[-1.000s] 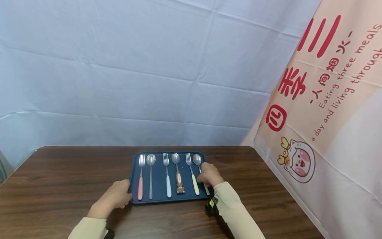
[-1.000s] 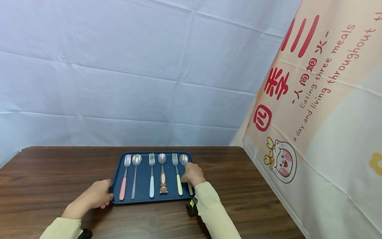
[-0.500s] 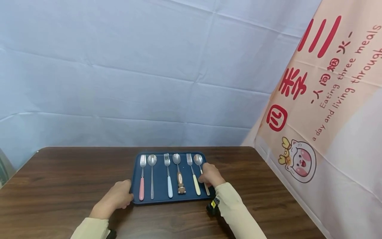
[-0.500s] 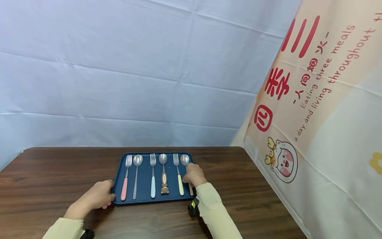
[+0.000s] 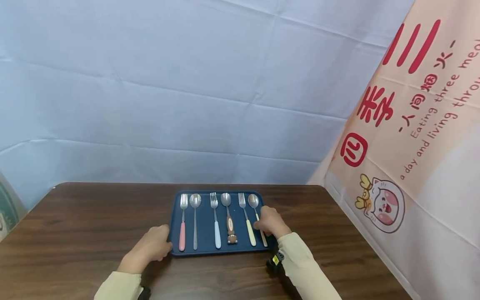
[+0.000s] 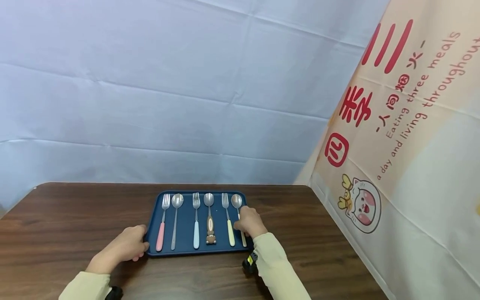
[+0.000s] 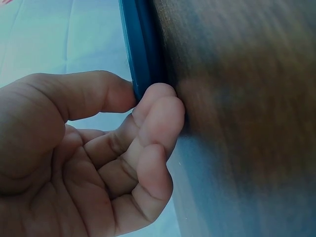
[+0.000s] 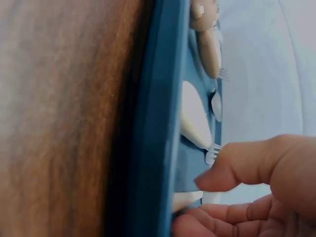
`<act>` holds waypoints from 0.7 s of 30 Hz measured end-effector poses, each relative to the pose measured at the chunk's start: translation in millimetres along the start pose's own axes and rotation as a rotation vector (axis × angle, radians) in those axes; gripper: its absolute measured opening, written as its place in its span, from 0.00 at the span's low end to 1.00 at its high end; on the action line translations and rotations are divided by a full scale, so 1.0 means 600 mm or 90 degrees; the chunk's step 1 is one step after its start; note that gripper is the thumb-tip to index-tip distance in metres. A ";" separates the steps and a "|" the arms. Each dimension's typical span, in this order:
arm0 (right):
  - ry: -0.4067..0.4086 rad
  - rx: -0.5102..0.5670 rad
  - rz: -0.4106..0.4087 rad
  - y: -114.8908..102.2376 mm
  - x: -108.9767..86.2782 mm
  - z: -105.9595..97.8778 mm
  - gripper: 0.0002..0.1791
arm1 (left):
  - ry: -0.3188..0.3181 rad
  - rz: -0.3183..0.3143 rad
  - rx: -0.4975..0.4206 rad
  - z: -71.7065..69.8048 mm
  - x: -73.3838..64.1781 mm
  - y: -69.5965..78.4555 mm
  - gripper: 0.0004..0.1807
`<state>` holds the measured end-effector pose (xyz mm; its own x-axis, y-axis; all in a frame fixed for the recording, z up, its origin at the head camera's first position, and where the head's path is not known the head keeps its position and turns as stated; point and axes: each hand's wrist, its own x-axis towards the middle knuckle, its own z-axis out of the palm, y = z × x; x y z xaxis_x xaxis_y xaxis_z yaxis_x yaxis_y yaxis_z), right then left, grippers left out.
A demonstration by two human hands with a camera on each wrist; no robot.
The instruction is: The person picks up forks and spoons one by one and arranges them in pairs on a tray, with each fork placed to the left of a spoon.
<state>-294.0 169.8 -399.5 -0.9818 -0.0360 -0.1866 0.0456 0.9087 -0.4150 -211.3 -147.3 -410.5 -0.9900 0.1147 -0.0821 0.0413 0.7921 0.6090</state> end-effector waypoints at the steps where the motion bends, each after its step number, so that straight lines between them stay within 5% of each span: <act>1: -0.001 0.001 -0.002 0.002 -0.004 -0.002 0.13 | -0.001 -0.003 -0.002 0.000 0.000 0.000 0.04; 4: 0.000 0.005 -0.036 0.008 -0.017 -0.005 0.20 | -0.003 -0.003 0.002 -0.001 -0.002 0.000 0.05; 9: 0.021 0.007 -0.115 0.014 -0.035 -0.007 0.08 | -0.008 -0.002 0.010 -0.004 -0.005 -0.004 0.09; 15: 0.007 0.032 -0.155 0.015 -0.049 0.001 0.11 | -0.011 -0.010 0.017 -0.011 -0.009 -0.008 0.11; 21: 0.033 -0.008 -0.267 0.011 -0.074 0.009 0.13 | 0.027 0.024 0.101 -0.022 -0.011 -0.011 0.14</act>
<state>-249.2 174.9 -398.8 -0.9227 -0.3832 0.0409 -0.3618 0.8249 -0.4344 -207.1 -161.3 -403.6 -0.9920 0.1236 -0.0251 0.0966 0.8724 0.4791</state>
